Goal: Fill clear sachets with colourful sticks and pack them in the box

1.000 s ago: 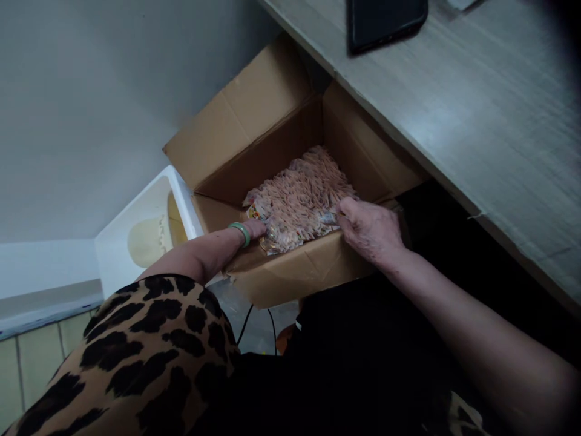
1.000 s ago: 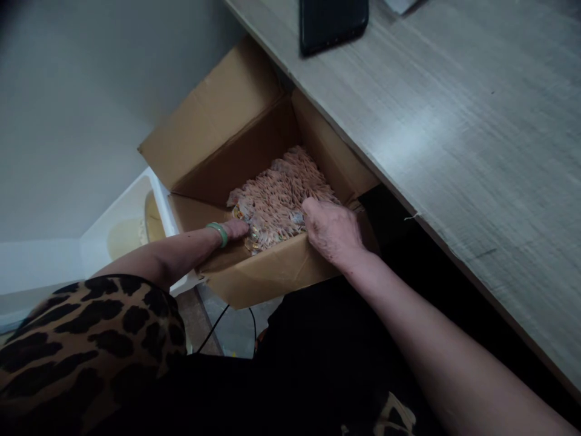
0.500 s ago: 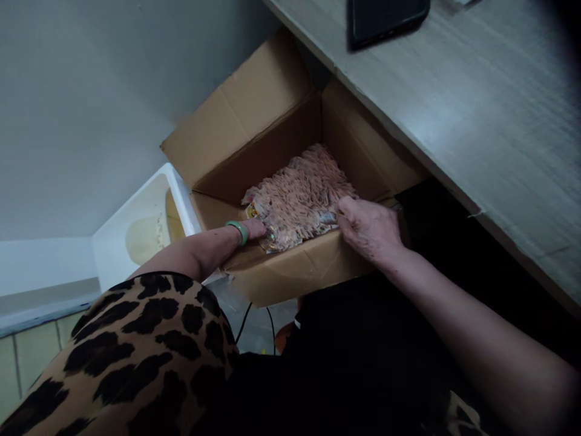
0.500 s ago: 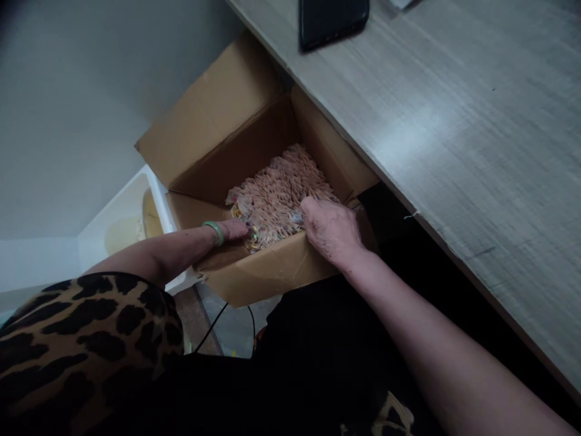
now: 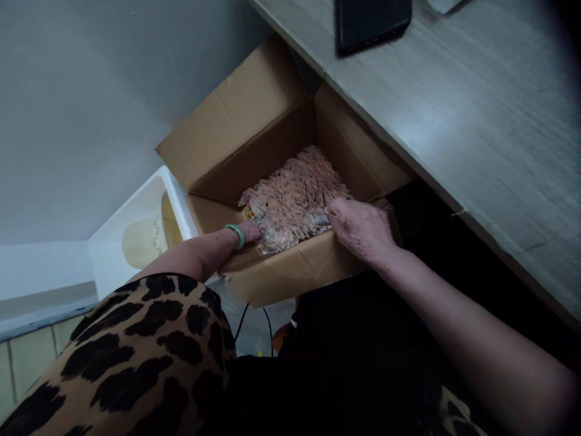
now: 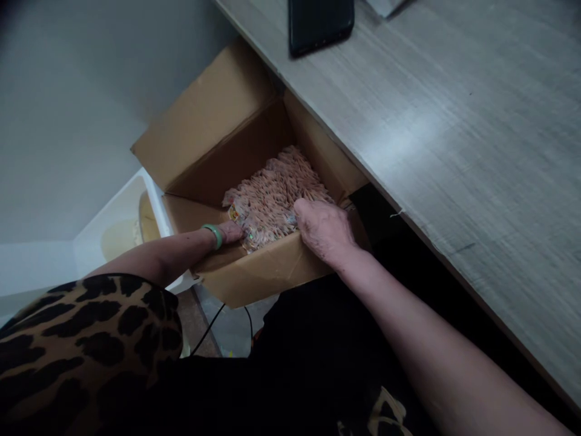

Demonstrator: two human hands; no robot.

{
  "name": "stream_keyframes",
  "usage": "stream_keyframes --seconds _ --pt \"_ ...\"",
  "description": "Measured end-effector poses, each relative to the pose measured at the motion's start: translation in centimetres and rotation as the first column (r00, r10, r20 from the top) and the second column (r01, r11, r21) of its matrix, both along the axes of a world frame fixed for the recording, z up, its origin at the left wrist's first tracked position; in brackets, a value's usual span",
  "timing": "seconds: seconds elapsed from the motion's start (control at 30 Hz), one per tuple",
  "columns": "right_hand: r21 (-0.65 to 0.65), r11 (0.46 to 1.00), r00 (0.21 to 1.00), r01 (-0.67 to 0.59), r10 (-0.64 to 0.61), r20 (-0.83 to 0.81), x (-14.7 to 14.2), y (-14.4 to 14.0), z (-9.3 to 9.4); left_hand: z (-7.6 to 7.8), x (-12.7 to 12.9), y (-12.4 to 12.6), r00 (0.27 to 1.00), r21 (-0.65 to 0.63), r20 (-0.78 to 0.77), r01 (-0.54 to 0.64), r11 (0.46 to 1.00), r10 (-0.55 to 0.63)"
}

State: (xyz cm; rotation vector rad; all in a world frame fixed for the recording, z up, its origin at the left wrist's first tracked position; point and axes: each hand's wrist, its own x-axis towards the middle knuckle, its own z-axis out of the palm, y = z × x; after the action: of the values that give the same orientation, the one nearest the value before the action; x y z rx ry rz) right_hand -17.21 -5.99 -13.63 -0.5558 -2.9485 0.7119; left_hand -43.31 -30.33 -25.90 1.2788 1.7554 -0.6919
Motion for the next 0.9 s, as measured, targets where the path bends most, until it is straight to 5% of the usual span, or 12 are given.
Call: stream_keyframes --seconds 0.37,0.9 --pt "0.012 1.0 1.0 -0.021 0.021 -0.02 0.0 0.0 -0.1 0.2 0.7 -0.2 0.991 -0.069 -0.041 0.124 0.99 -0.127" --pt "0.028 0.999 0.999 -0.04 0.041 -0.003 0.0 0.0 0.2 -0.8 1.4 -1.4 0.995 -0.077 -0.057 0.08 0.994 -0.085"
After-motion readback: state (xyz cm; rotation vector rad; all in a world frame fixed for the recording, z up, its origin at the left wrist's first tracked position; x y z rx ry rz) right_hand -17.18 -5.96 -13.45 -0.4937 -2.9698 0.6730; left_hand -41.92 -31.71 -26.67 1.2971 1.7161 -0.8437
